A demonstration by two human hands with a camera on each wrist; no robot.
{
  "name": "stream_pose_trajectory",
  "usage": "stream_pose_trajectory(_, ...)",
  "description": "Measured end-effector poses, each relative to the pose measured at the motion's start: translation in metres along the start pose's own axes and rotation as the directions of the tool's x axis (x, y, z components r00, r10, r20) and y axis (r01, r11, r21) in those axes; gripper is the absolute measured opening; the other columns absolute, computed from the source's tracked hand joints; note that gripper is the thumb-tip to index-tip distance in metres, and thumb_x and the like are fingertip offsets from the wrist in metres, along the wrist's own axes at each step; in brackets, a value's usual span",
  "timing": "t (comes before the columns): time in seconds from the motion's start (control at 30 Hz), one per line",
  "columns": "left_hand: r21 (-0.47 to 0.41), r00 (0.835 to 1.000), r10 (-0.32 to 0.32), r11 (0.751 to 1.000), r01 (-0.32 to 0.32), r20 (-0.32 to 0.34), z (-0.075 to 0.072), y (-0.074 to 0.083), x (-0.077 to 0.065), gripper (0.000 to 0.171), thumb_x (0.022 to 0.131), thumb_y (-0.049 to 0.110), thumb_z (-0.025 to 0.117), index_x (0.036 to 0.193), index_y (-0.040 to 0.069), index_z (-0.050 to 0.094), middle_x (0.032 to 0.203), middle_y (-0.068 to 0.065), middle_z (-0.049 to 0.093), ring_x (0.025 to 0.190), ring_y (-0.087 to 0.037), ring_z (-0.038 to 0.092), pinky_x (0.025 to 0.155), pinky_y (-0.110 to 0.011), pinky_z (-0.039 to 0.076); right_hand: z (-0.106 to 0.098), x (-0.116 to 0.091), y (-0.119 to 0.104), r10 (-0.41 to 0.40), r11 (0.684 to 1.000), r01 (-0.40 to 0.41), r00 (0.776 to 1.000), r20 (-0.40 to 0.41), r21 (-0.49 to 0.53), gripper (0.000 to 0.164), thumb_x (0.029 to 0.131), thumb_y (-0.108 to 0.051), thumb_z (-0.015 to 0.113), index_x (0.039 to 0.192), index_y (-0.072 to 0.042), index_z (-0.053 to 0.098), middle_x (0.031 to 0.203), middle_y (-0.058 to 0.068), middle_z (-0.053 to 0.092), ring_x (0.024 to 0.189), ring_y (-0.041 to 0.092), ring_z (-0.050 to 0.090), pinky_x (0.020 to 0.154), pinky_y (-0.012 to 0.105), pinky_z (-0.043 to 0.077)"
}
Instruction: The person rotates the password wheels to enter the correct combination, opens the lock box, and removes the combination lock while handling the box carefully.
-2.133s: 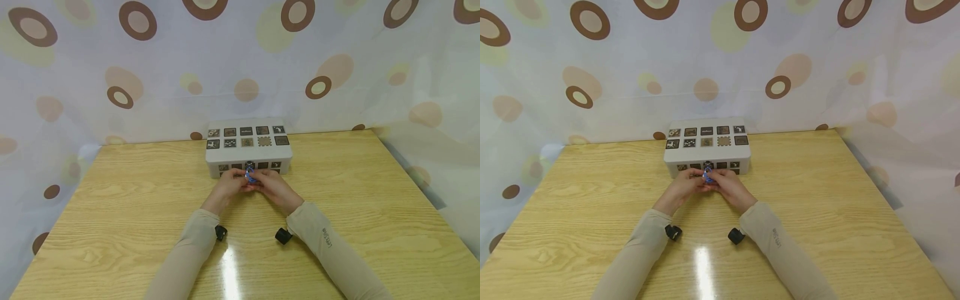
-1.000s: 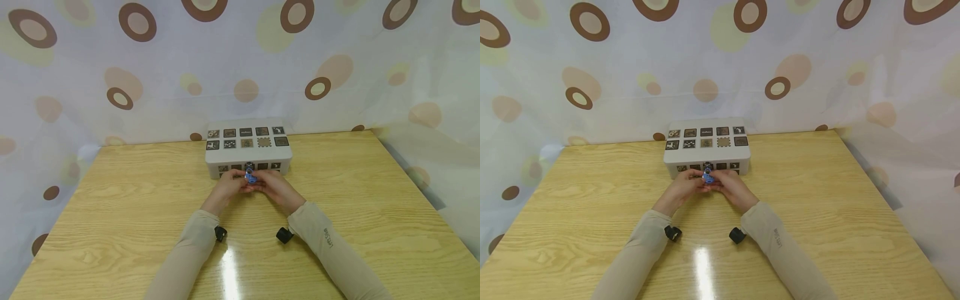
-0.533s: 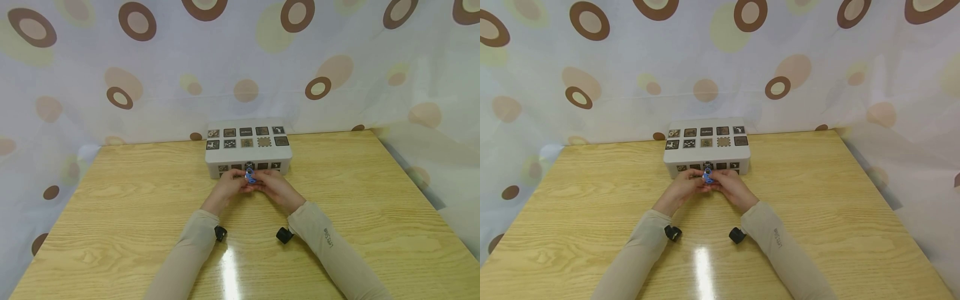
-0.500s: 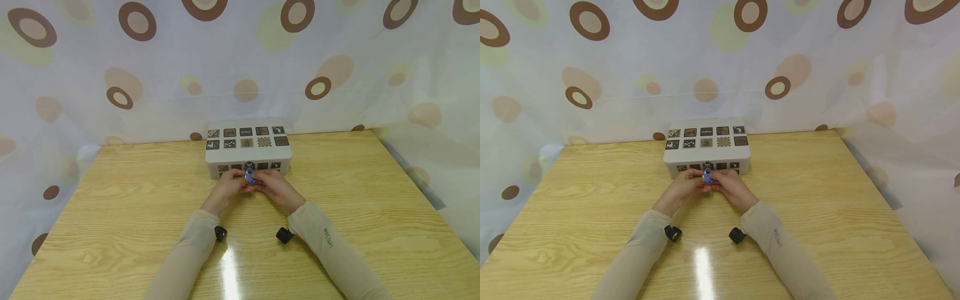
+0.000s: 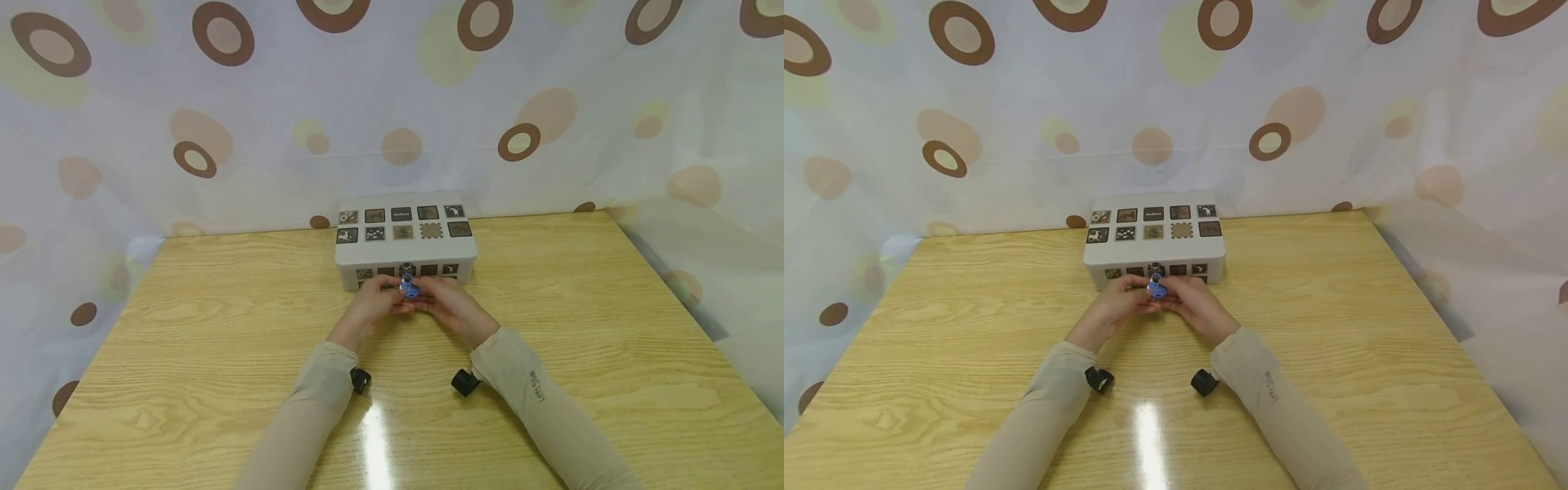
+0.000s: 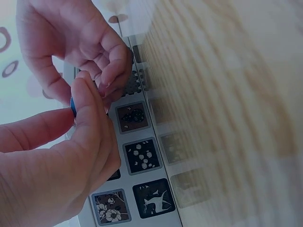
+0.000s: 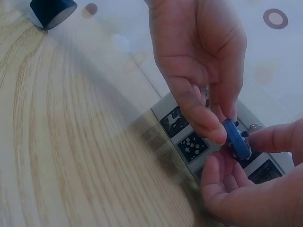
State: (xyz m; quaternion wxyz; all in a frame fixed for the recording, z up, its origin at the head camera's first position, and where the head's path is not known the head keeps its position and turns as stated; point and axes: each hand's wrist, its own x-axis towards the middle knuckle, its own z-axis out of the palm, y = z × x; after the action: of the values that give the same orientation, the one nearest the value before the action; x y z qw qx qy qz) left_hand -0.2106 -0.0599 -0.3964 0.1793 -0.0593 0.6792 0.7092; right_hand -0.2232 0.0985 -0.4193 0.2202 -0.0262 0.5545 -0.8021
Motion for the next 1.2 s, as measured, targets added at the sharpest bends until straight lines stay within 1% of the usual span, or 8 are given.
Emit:
stream_pose_trajectory(0.23,0.004,1.0,0.0,1.0,0.0,0.001,-0.0001,0.0007,-0.0007,0.03,0.096,-0.007,0.048,0.126,-0.012,0.046,0.104,-0.027,0.062,0.068,-0.014,0.065,0.074,-0.026,0.058,0.0,0.0021,0.0009,0.005,0.999,-0.005,1.0,-0.004,-0.047,0.024,0.099,-0.001,0.044,0.111,0.018,0.052,0.085,0.005,0.067,0.076,0.011,0.064,0.074,0.023,0.055)
stream_pose_trajectory(0.43,0.006,1.0,-0.003,1.0,0.003,0.003,-0.0001,0.0016,-0.0021,0.03,0.097,-0.007,0.047,0.126,-0.012,0.046,0.105,-0.027,0.061,0.067,-0.012,0.065,0.072,-0.024,0.058,-0.0005,0.0036,0.0013,0.012,0.997,-0.012,1.0,-0.004,-0.072,0.03,0.1,-0.002,0.043,0.117,0.023,0.048,0.087,0.004,0.065,0.077,0.01,0.063,0.074,0.022,0.054)
stream_pose_trajectory(0.6,0.018,1.0,0.001,1.0,-0.001,0.008,-0.0005,0.0015,-0.0025,0.031,0.097,-0.006,0.047,0.127,-0.012,0.046,0.105,-0.027,0.061,0.068,-0.013,0.065,0.074,-0.026,0.058,-0.0008,0.0033,0.0008,0.007,0.998,-0.007,1.0,0.003,-0.069,0.033,0.099,0.001,0.043,0.122,0.025,0.044,0.092,0.004,0.064,0.08,0.01,0.062,0.075,0.021,0.053)
stream_pose_trajectory(0.7,0.017,1.0,-0.001,1.0,0.001,0.009,-0.0007,0.0018,-0.0025,0.031,0.097,-0.007,0.048,0.128,-0.012,0.046,0.104,-0.027,0.062,0.068,-0.013,0.065,0.075,-0.026,0.058,-0.001,0.002,0.0001,0.002,0.999,-0.002,1.0,0.012,-0.049,0.029,0.1,0.0,0.043,0.118,0.022,0.048,0.091,0.004,0.065,0.08,0.01,0.063,0.076,0.022,0.053)
stream_pose_trajectory(0.83,0.011,1.0,-0.008,1.0,0.008,0.004,-0.001,0.002,-0.0019,0.031,0.097,-0.007,0.047,0.127,-0.011,0.046,0.102,-0.025,0.061,0.067,-0.013,0.065,0.075,-0.026,0.058,0.0,-0.0002,-0.0017,0.005,1.0,-0.005,1.0,0.007,0.005,0.021,0.1,-0.002,0.042,0.105,0.013,0.056,0.084,0.004,0.067,0.076,0.012,0.064,0.075,0.023,0.054)
stream_pose_trajectory(0.93,0.007,1.0,-0.007,1.0,0.007,0.0,-0.001,0.0022,-0.0017,0.031,0.096,-0.007,0.047,0.127,-0.012,0.046,0.101,-0.025,0.061,0.066,-0.013,0.065,0.073,-0.025,0.058,0.0002,-0.0004,-0.002,0.009,1.0,-0.009,1.0,0.009,0.022,0.019,0.099,-0.002,0.043,0.099,0.009,0.059,0.083,0.005,0.067,0.076,0.012,0.064,0.074,0.023,0.054)
stream_pose_trajectory(1.07,-0.002,1.0,-0.004,1.0,0.004,0.002,-0.0007,0.0026,-0.0015,0.031,0.096,-0.008,0.047,0.127,-0.012,0.045,0.102,-0.027,0.061,0.065,-0.013,0.065,0.072,-0.025,0.058,-0.0007,0.0011,-0.0006,0.006,1.0,-0.006,1.0,0.016,-0.004,0.019,0.099,-0.001,0.044,0.098,0.009,0.06,0.084,0.005,0.067,0.076,0.012,0.064,0.074,0.023,0.055)
stream_pose_trajectory(1.2,-0.006,1.0,-0.015,1.0,0.015,0.005,-0.0007,0.0029,-0.0013,0.031,0.096,-0.008,0.047,0.127,-0.012,0.046,0.105,-0.027,0.059,0.066,-0.012,0.064,0.074,-0.026,0.058,-0.0005,0.0025,0.0009,-0.003,0.999,0.003,1.0,0.006,-0.035,0.021,0.099,-0.001,0.044,0.104,0.015,0.056,0.085,0.005,0.066,0.076,0.012,0.064,0.074,0.023,0.055)
